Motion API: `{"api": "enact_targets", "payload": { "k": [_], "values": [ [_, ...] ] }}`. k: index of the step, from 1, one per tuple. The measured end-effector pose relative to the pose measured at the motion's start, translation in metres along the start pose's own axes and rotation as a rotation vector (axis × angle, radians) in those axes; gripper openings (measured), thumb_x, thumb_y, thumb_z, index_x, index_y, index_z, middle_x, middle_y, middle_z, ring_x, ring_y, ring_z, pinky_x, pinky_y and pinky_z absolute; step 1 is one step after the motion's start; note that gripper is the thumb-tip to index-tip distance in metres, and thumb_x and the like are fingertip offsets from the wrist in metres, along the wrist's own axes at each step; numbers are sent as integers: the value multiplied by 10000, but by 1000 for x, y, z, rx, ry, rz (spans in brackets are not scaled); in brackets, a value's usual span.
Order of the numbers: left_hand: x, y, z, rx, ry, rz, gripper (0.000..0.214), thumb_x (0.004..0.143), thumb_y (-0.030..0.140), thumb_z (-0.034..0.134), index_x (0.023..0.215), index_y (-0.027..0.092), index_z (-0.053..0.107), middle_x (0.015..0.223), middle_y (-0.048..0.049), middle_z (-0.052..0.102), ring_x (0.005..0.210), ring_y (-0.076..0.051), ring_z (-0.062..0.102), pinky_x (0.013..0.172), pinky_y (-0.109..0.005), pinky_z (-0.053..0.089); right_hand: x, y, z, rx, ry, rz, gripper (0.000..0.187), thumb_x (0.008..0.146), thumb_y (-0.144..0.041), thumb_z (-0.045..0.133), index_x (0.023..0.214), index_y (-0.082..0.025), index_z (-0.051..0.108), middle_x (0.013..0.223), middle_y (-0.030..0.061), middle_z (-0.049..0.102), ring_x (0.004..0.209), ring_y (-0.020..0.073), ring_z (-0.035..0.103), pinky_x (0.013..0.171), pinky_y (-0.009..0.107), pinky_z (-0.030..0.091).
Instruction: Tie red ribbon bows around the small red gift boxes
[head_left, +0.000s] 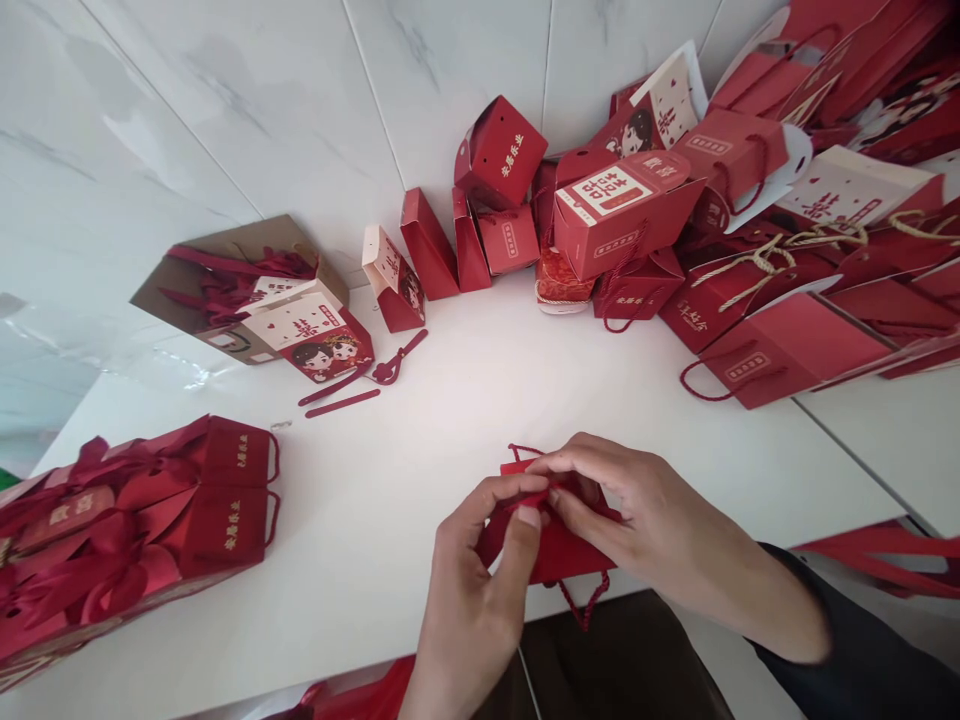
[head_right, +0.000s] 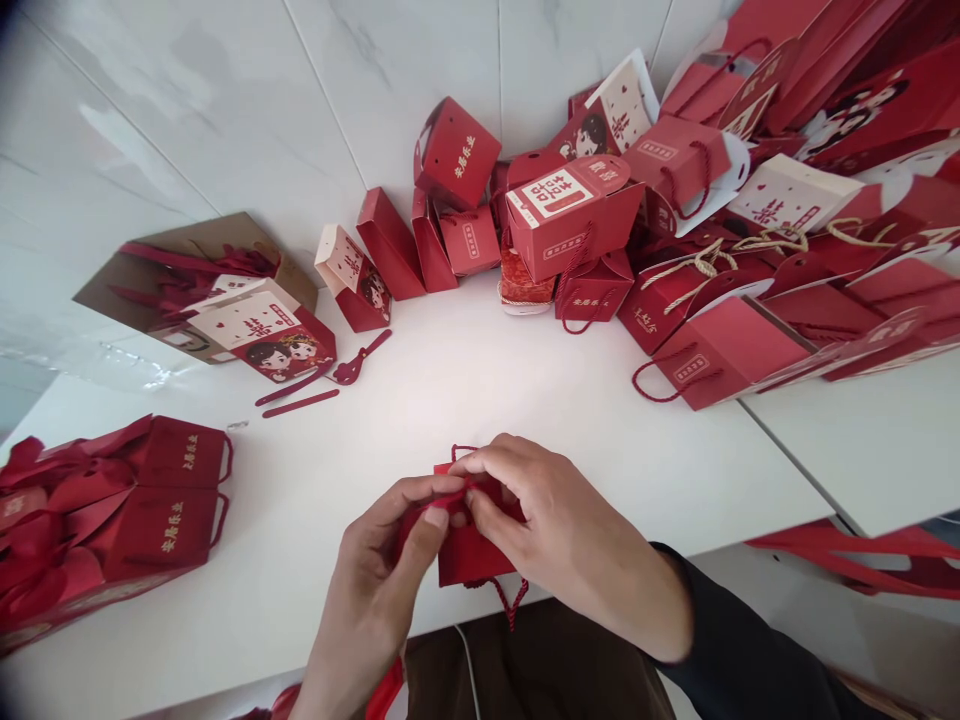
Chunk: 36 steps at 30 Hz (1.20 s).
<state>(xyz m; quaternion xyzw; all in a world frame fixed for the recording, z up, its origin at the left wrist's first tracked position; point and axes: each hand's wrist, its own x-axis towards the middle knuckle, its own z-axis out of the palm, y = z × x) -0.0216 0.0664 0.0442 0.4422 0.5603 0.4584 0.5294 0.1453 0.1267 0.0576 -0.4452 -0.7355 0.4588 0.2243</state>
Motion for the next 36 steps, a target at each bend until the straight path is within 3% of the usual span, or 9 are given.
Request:
{"api": "enact_targets", "payload": {
  "k": [7,12,14,17,20,23,29,32,36],
  "values": [
    [1,-3,9,75,97,77,55,933,218,630,922,233,682,852,2,719,738,-122,646,640,-198,535,0,-1,-1,4,-11,17,215,964,-184,566,1087,-288,708,1072,-5,733,995,151,703,822,267,554],
    [0,-15,15,263,264,294,165,907,104,605,916,255,669,803,43,687,697,-90,623,621,-167,511,-4,-6,-13,26,-127,95,228,993,-358,588,1188,-315,696,1144,0,737,948,172,706,744,276,561],
    [0,-20,17,318,301,398,188,910,77,595,935,251,662,827,38,689,729,-94,637,652,-179,522,-5,-6,-16,51,-146,117,303,1015,-451,552,1245,-308,687,1242,21,723,1061,195,692,802,285,564],
    [-1,-27,19,365,325,528,239,915,45,586,1019,251,651,907,20,695,803,-104,666,691,-189,545,-4,-5,-18,60,-146,80,328,1059,-442,467,1264,-302,681,1310,24,697,1207,197,634,946,296,527],
    [-1,-31,20,402,355,606,290,907,21,603,1087,245,637,936,11,686,811,-104,666,677,-180,549,-3,-4,-18,-8,-172,60,251,1057,-392,485,1165,-299,692,1131,-2,727,967,161,685,826,280,530],
    [0,-32,19,411,355,653,294,899,-3,612,1073,234,629,965,-4,683,864,-121,676,705,-204,562,-2,-6,-19,-60,-154,76,197,1046,-378,505,1014,-272,669,1001,-13,710,767,136,640,636,267,476],
    [-10,-25,21,398,374,574,289,875,38,648,1056,263,640,994,-24,632,896,-160,650,676,-237,551,-4,-11,-20,-57,-111,104,169,1041,-370,491,980,-266,610,905,-17,708,692,142,598,553,272,433],
    [-18,-19,24,272,432,351,128,950,205,604,1050,256,666,975,-41,664,835,-171,638,683,-269,532,-5,-11,-19,-52,-86,121,167,1030,-367,507,958,-270,621,874,-27,712,673,139,589,548,271,427],
    [-20,-7,24,212,447,92,158,936,352,659,1058,256,689,860,-13,678,796,-160,620,714,-264,512,-4,-9,-18,-43,-75,149,154,1026,-363,511,955,-278,618,857,-42,696,669,132,573,525,263,387]
  ]
}}
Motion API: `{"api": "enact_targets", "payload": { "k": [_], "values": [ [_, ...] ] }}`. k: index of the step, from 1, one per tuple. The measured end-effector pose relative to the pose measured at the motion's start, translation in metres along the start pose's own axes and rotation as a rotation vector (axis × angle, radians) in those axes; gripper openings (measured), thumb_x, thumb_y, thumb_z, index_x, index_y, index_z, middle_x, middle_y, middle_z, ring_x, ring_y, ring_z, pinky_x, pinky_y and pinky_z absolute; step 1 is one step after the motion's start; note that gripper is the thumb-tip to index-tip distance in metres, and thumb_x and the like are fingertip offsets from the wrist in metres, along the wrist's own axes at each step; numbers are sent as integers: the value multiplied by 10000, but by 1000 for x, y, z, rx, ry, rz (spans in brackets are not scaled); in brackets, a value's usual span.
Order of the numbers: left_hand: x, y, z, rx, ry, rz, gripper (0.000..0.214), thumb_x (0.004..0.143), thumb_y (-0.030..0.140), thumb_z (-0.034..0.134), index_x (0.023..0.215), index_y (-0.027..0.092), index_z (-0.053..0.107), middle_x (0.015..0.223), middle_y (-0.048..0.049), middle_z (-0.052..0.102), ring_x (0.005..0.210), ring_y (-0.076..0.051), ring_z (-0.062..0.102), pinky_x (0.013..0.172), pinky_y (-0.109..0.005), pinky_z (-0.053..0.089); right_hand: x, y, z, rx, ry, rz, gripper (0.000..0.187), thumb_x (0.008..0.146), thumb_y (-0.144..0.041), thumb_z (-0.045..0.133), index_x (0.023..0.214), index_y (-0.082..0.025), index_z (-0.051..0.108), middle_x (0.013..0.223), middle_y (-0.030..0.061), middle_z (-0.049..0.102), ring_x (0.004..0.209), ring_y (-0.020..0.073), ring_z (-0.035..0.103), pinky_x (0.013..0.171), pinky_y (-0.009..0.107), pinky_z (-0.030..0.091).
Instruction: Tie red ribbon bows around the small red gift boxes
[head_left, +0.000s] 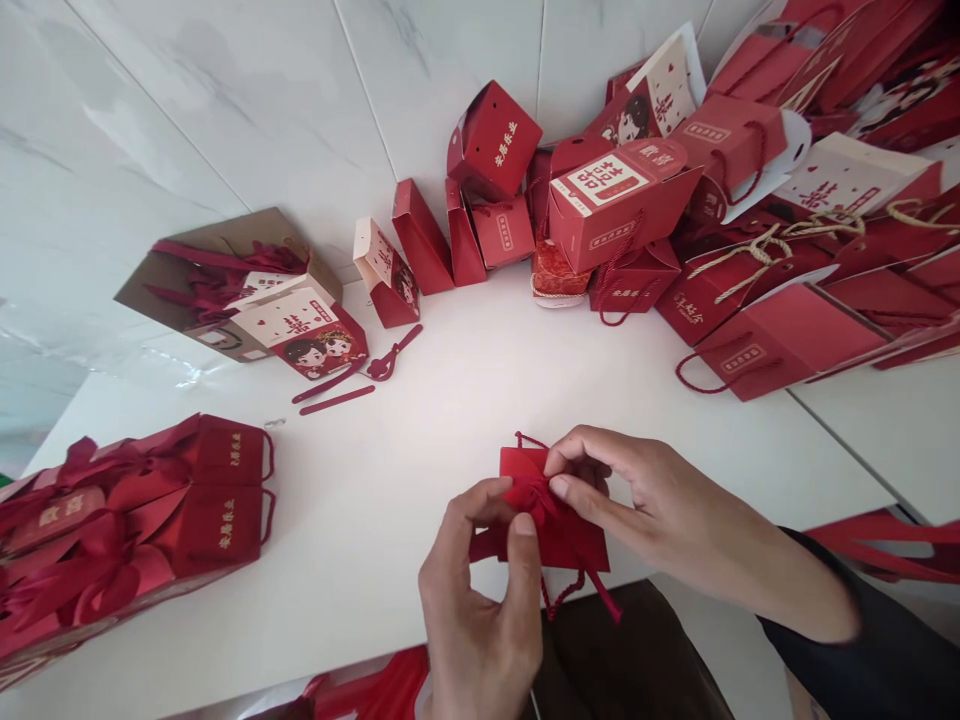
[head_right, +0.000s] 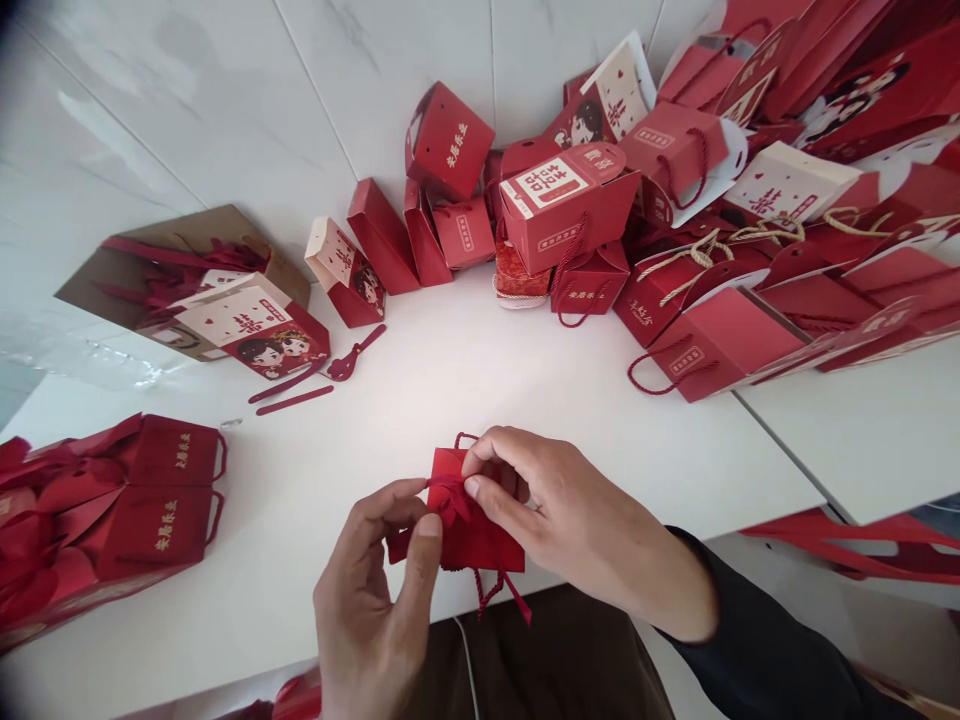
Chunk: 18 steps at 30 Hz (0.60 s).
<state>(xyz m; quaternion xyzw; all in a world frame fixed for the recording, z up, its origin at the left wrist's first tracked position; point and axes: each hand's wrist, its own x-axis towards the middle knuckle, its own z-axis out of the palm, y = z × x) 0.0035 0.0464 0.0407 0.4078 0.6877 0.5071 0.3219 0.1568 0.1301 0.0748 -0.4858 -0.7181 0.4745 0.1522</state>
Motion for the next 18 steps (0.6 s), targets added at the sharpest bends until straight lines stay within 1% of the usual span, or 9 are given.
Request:
{"api": "enact_targets", "payload": {
  "k": [2,5,8,11,13,16,18],
  "values": [
    [3,5,-1,22,-48,-53,218,926,403,665,1082,253,683,789,4,657,739,-151,599,675,-255,498,1,1,1,1,2,3,155,1026,-372,510,964,-278,617,870,-42,694,665,129,564,517,264,370],
    [7,10,-4,31,-86,-130,280,952,480,610,1089,243,665,720,10,630,666,-150,559,577,-242,445,2,2,1,-9,4,6,165,1028,-382,509,971,-274,620,866,-41,686,623,124,522,515,265,361],
    [9,12,-6,52,-114,-162,303,918,504,650,1072,243,671,697,9,623,674,-165,535,573,-252,416,2,2,1,-7,10,7,163,1028,-366,511,962,-270,624,865,-40,688,625,125,524,519,262,367],
    [12,12,-7,66,-153,-140,238,906,466,664,935,234,709,731,-13,651,703,-178,515,626,-275,420,1,3,2,3,14,-3,154,1020,-363,528,961,-269,635,870,-33,699,652,132,558,531,262,387],
    [13,11,-6,59,-158,-99,211,918,419,647,842,230,702,737,-17,641,709,-180,495,640,-279,421,1,3,2,7,13,-9,155,1021,-361,529,971,-270,645,882,-29,706,674,135,579,547,263,404],
    [16,9,-5,77,-137,-11,144,920,347,636,833,241,681,766,-14,612,720,-183,475,645,-277,421,0,3,2,17,13,-10,174,1032,-362,509,1000,-275,656,932,-22,724,703,138,606,573,262,436],
    [17,9,-5,109,-155,39,88,910,313,643,863,249,681,809,-19,621,731,-187,479,651,-282,422,-1,3,2,38,10,-19,188,1034,-393,512,1065,-286,664,1038,-9,733,744,140,635,577,257,460]
  ]
}}
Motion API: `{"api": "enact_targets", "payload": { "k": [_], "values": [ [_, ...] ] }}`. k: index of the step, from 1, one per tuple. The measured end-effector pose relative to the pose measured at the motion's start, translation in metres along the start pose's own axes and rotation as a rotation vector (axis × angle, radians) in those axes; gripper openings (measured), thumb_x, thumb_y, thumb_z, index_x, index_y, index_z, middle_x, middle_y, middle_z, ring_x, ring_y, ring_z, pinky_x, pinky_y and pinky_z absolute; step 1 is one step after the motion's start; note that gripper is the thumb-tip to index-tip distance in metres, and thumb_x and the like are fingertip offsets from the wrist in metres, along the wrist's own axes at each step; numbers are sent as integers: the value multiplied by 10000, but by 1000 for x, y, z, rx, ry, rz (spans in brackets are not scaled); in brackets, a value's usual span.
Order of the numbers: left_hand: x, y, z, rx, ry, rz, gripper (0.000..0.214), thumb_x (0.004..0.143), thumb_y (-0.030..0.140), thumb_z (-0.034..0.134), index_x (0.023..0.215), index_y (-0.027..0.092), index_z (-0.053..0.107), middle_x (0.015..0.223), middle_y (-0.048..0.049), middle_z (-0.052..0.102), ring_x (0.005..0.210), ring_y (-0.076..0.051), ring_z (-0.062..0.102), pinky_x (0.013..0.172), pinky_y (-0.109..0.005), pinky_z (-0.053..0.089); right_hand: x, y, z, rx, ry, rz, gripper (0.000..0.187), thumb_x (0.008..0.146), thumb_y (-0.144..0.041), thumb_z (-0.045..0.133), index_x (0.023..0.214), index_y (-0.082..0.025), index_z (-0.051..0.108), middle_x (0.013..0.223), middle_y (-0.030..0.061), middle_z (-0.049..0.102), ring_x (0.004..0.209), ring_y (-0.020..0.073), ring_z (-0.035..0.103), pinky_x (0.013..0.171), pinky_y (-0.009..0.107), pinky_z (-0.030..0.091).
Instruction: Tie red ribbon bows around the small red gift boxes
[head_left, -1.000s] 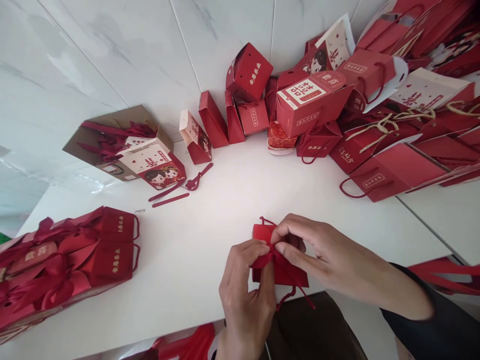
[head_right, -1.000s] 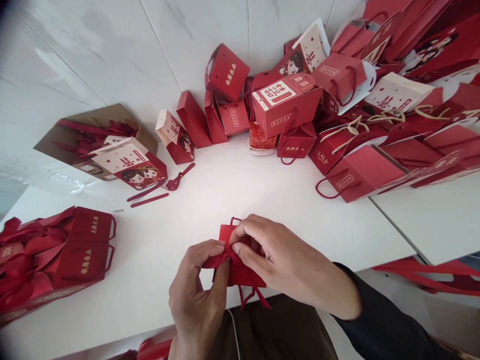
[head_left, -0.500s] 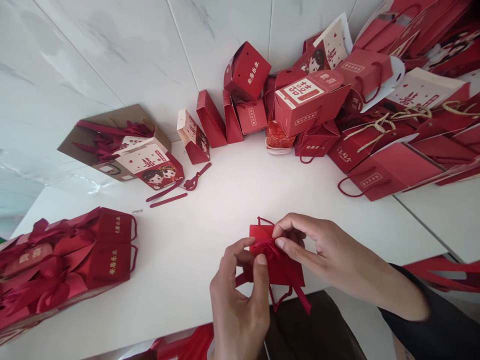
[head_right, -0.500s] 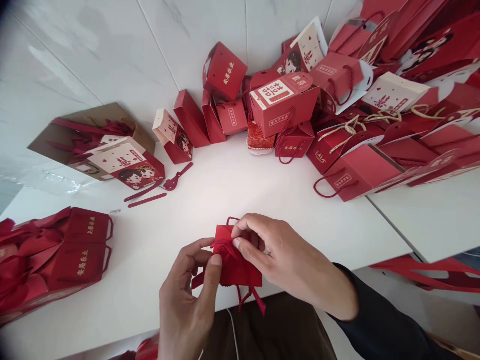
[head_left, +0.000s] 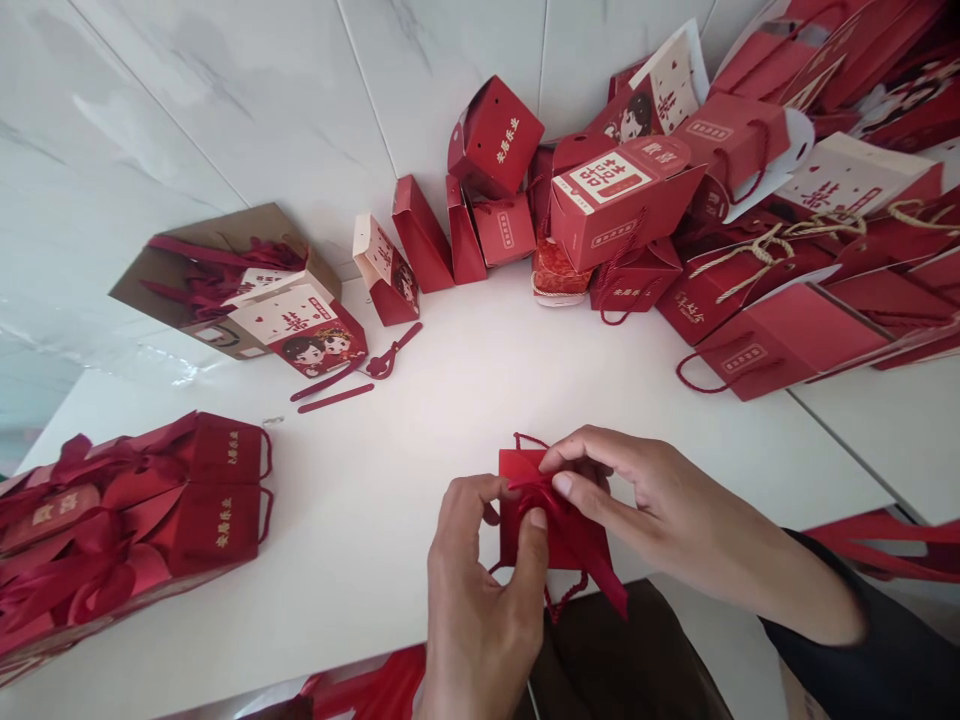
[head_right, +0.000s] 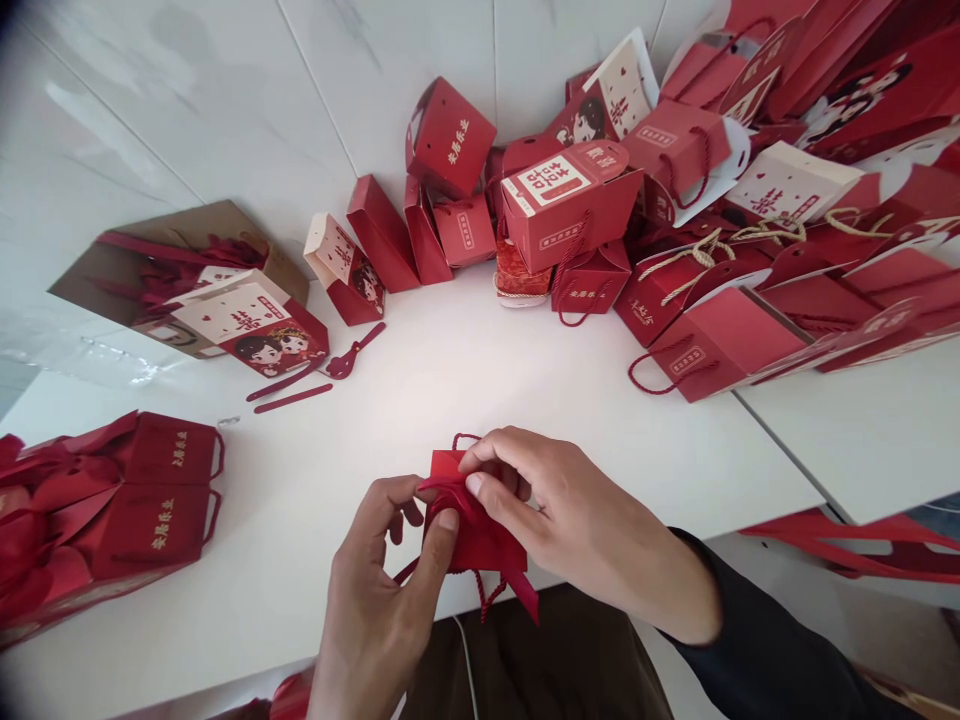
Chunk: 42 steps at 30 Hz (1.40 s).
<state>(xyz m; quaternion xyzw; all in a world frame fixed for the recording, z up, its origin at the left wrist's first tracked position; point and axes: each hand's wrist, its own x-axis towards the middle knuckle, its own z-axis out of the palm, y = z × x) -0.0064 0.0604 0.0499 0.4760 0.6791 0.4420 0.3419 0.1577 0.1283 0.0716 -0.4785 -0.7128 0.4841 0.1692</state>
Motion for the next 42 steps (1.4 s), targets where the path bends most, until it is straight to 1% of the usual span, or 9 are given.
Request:
{"api": "enact_targets", "payload": {
  "k": [6,11,16,21,23,26,30,37,42],
  "values": [
    [-1,1,1,-62,-11,-92,124,929,355,631,871,248,656,800,0,630,724,-169,512,673,-281,425,0,2,3,21,9,-112,167,1001,-435,609,1086,-325,701,1073,-13,702,880,142,657,703,243,521],
    [1,-6,-2,-455,32,-260,239,923,438,687,917,231,568,870,-24,689,761,-169,622,671,-269,502,0,7,3,22,100,-40,218,1035,-424,541,1044,-319,732,1049,-16,732,777,127,655,500,229,431],
    [5,-12,-4,-661,26,-359,270,917,452,710,892,222,570,930,-29,706,785,-145,620,680,-226,516,-6,10,-1,-12,160,18,200,996,-445,588,989,-304,730,978,-6,754,699,144,647,473,241,429],
    [7,-15,-9,-556,133,-322,300,899,497,725,1013,222,692,981,-26,681,832,-129,605,714,-193,510,-9,14,-7,-83,198,-9,200,972,-446,620,911,-303,746,932,16,725,704,162,645,521,253,479],
    [7,-14,-14,-510,135,-310,297,877,488,752,1004,224,703,859,-6,658,734,-113,584,640,-178,492,-10,16,-9,-110,208,-14,200,961,-464,633,910,-312,752,918,11,720,678,159,634,536,265,485],
    [1,-9,-20,-455,60,-235,238,862,437,771,991,241,729,733,8,631,658,-122,581,592,-200,495,-11,15,-11,-99,203,30,194,950,-486,639,958,-326,749,931,-5,750,661,159,641,483,260,453],
    [-8,1,-21,-310,-57,-58,156,903,366,697,981,269,791,919,-50,719,820,-192,657,709,-296,542,-14,9,-11,-65,174,57,189,941,-478,641,1032,-340,732,955,-21,774,723,174,690,464,249,450],
    [1,-7,-18,-58,-130,25,216,947,322,621,1103,305,770,860,-28,683,755,-188,546,690,-319,461,-13,8,-10,-57,185,45,173,951,-452,649,1054,-335,724,888,-35,762,636,132,652,474,225,467],
    [3,-10,-18,-9,-69,-136,271,971,404,578,1168,264,700,801,-10,647,736,-183,542,651,-299,425,-13,12,-10,-80,208,-5,192,980,-457,608,1028,-331,744,994,-23,777,793,152,714,544,224,502]
  ]
}}
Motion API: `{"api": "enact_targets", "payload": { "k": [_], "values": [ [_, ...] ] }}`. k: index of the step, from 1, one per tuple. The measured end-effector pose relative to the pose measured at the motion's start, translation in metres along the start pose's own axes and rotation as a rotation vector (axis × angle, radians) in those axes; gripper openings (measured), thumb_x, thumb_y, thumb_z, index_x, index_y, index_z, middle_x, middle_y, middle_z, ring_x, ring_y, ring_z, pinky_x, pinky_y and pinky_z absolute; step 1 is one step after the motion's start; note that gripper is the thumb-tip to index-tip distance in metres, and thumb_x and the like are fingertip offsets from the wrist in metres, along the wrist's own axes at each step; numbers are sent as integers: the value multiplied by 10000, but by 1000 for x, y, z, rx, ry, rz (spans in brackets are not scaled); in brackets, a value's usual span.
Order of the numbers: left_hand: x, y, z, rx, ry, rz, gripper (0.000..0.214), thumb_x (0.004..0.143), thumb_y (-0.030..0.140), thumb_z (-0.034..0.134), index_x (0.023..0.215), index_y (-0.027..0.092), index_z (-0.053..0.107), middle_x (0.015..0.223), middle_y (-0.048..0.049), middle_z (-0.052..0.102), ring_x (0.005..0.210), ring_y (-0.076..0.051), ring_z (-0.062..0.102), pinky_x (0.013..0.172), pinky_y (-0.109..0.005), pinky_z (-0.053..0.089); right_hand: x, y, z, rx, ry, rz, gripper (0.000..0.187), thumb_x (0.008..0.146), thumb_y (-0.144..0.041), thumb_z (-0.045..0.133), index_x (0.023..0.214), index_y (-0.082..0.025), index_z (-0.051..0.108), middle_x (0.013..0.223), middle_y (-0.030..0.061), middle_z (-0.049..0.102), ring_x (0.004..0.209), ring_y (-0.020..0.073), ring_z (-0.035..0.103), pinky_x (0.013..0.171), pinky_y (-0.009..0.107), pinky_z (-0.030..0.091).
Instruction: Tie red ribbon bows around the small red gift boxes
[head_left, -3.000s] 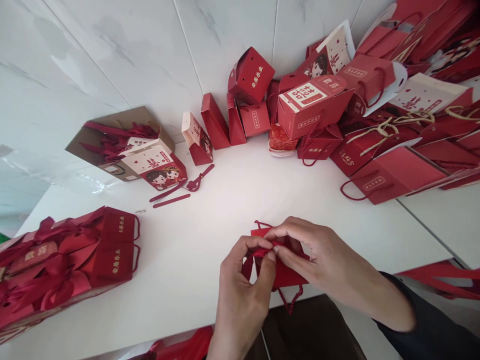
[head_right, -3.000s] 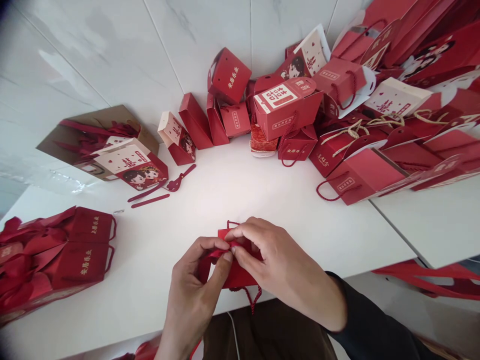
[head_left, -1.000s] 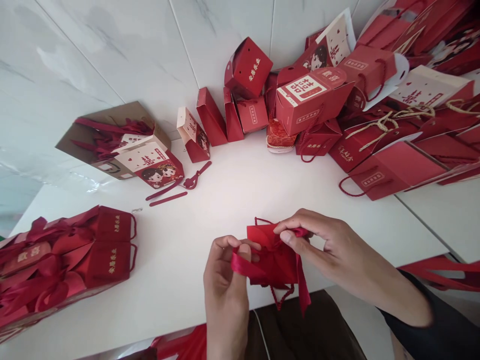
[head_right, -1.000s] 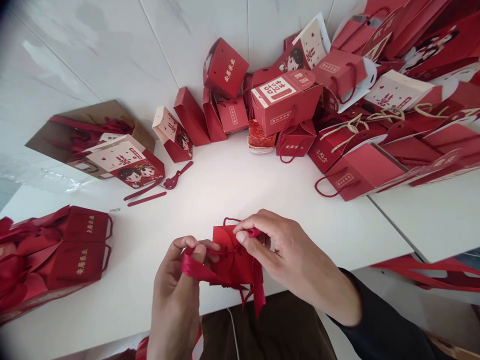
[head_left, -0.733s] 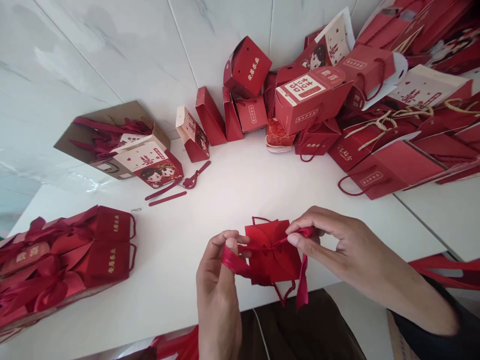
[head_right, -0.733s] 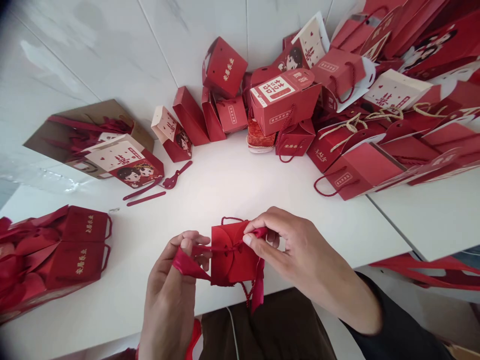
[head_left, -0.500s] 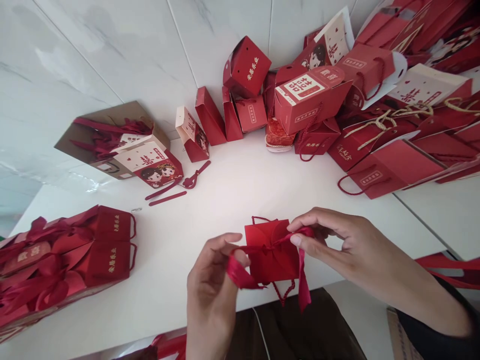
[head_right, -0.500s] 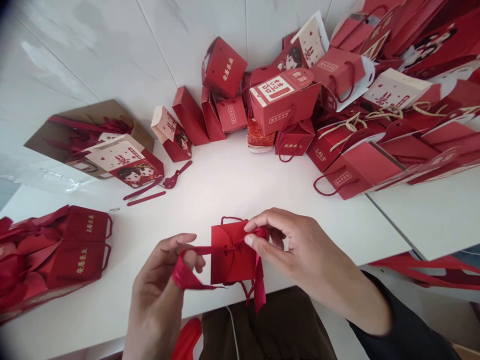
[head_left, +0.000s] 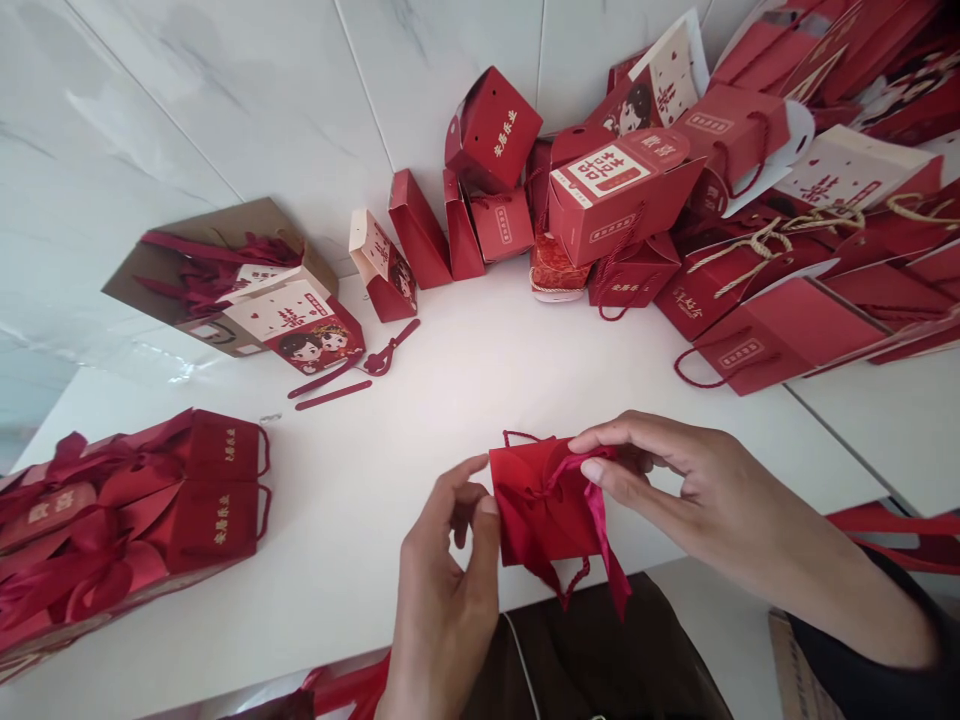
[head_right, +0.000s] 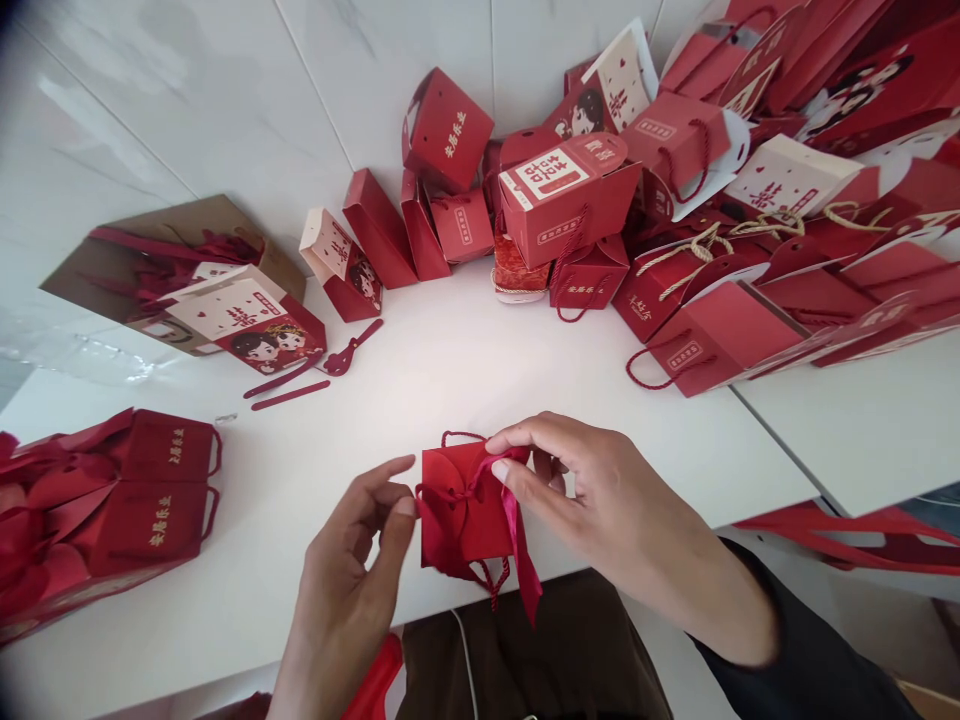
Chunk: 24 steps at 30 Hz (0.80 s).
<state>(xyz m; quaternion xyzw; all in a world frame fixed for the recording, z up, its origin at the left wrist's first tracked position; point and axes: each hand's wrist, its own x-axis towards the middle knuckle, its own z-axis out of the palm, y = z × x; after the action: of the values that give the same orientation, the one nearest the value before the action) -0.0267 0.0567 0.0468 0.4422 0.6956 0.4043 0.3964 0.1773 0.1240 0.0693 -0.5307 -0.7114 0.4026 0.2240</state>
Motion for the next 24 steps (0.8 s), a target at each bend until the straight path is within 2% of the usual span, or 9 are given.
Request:
{"api": "enact_targets", "payload": {
  "k": [4,8,11,15,20,24],
  "values": [
    [-1,3,-2,38,-46,-47,301,948,493,593,1065,240,705,816,-20,656,770,-189,551,669,-298,438,-1,-3,-1,-7,-22,-35,195,990,-454,599,987,-333,752,954,-32,764,763,143,710,544,229,493],
    [-5,3,-4,221,-24,7,218,889,433,652,1030,269,681,841,-18,628,757,-205,531,604,-293,393,-1,-7,0,-7,11,0,180,978,-462,613,1010,-335,737,947,-38,769,698,129,689,484,215,463],
    [-9,1,-7,313,-45,63,131,877,385,647,862,255,641,817,-14,615,736,-207,541,650,-315,398,-1,-5,0,-20,43,6,165,958,-458,640,1029,-337,727,893,-46,767,611,115,639,447,211,434],
    [-13,0,-11,276,-122,27,258,924,421,594,738,243,591,754,-12,598,744,-205,544,625,-299,368,-2,-1,-2,-52,74,-2,145,948,-429,657,1042,-341,725,880,-52,760,611,112,628,465,214,436],
    [-15,9,-12,192,-69,-81,330,947,513,572,764,239,584,700,11,540,598,-151,386,529,-284,287,-4,-2,-3,-38,69,-51,130,958,-416,641,930,-324,728,887,-50,749,677,120,662,515,220,473],
    [-15,16,-11,11,-65,-69,225,931,479,624,925,254,620,760,5,614,729,-173,508,677,-292,421,-3,-8,1,-1,61,-78,124,967,-401,635,987,-324,729,940,-41,766,739,132,701,555,222,518]
  ]
}}
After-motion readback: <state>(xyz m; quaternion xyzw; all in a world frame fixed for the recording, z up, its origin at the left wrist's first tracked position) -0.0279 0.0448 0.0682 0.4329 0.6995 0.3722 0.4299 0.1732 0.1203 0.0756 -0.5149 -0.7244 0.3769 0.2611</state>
